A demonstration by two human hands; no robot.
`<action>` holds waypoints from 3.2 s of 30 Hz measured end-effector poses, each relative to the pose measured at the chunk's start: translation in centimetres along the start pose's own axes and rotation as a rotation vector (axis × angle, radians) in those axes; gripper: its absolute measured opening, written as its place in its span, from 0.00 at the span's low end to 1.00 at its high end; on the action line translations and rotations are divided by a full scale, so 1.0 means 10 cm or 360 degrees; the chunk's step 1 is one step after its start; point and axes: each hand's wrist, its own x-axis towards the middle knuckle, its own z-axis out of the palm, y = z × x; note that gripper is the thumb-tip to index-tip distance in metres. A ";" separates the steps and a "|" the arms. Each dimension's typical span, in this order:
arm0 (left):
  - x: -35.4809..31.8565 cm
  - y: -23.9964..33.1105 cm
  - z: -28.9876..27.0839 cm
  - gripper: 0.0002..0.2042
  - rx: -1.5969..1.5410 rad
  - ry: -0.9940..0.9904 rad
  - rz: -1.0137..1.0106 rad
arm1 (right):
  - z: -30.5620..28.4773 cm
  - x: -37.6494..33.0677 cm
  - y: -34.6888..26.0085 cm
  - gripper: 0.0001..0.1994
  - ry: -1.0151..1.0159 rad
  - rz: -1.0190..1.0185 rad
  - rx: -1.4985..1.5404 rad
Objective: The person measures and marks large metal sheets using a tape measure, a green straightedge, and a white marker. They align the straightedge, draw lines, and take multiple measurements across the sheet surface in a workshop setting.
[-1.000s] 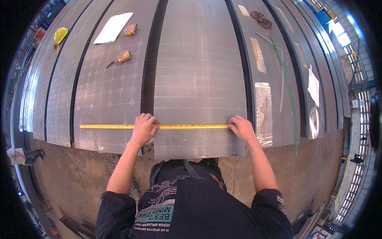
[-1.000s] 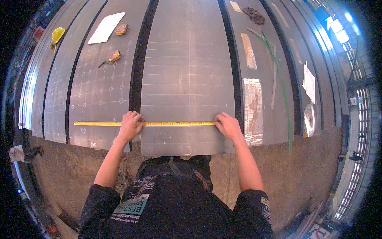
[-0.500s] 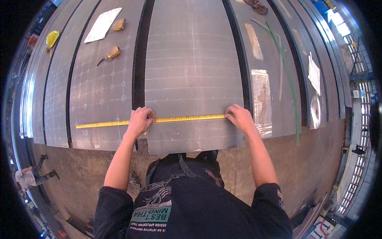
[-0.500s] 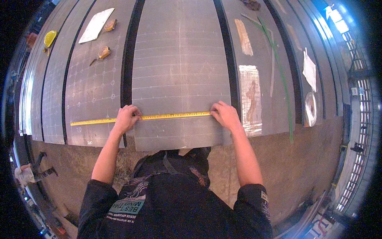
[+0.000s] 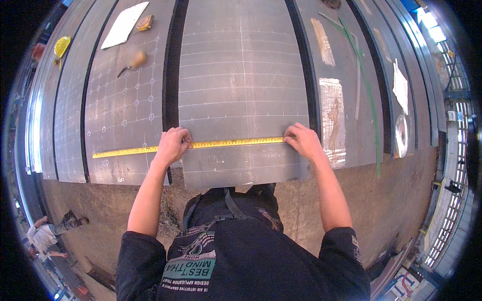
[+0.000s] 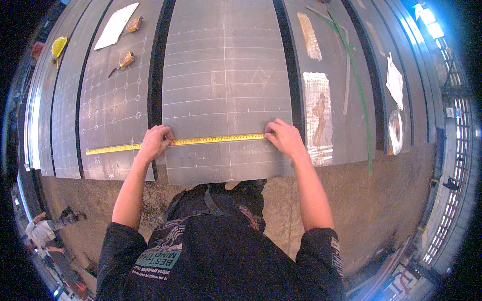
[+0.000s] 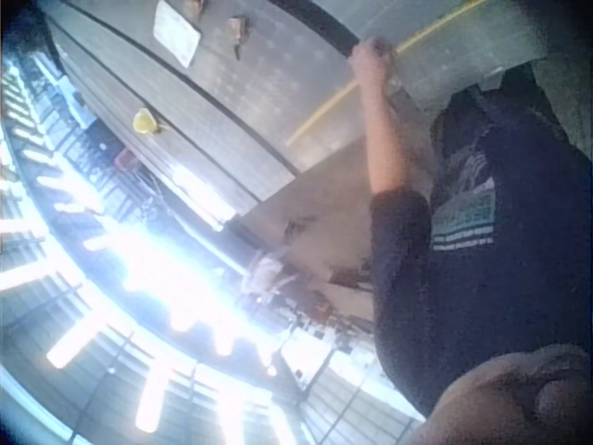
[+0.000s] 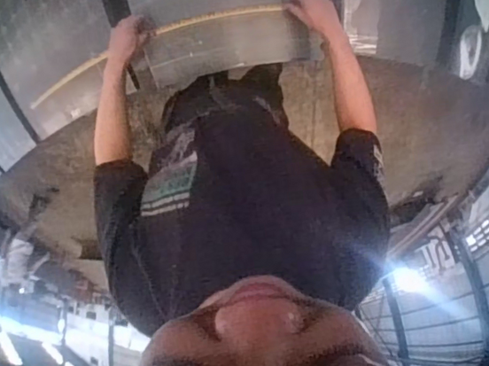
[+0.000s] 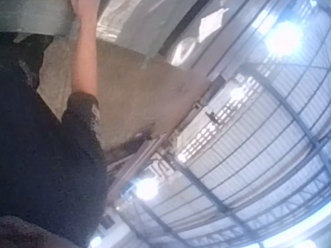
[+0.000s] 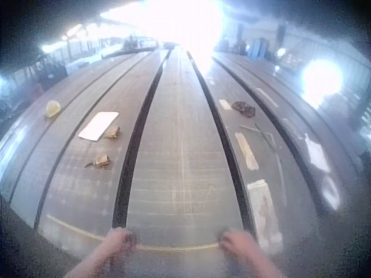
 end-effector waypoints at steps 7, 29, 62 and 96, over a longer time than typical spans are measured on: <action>0.04 -0.02 -0.02 0.10 -0.0076 -0.0017 -0.0018 | -0.02 0.01 -0.01 0.08 -0.0037 0.0017 0.0071; 0.03 0.01 0.00 0.09 -0.0085 -0.0007 -0.0047 | -0.02 0.03 0.02 0.08 -0.0065 0.0040 0.0108; 0.05 0.00 -0.01 0.10 -0.0143 -0.0039 -0.0092 | -0.03 0.02 0.03 0.09 -0.0049 0.0096 0.0127; 0.00 0.22 0.05 0.09 0.0096 0.0129 -0.0126 | 0.06 -0.72 -0.21 0.13 0.0274 0.0541 0.0612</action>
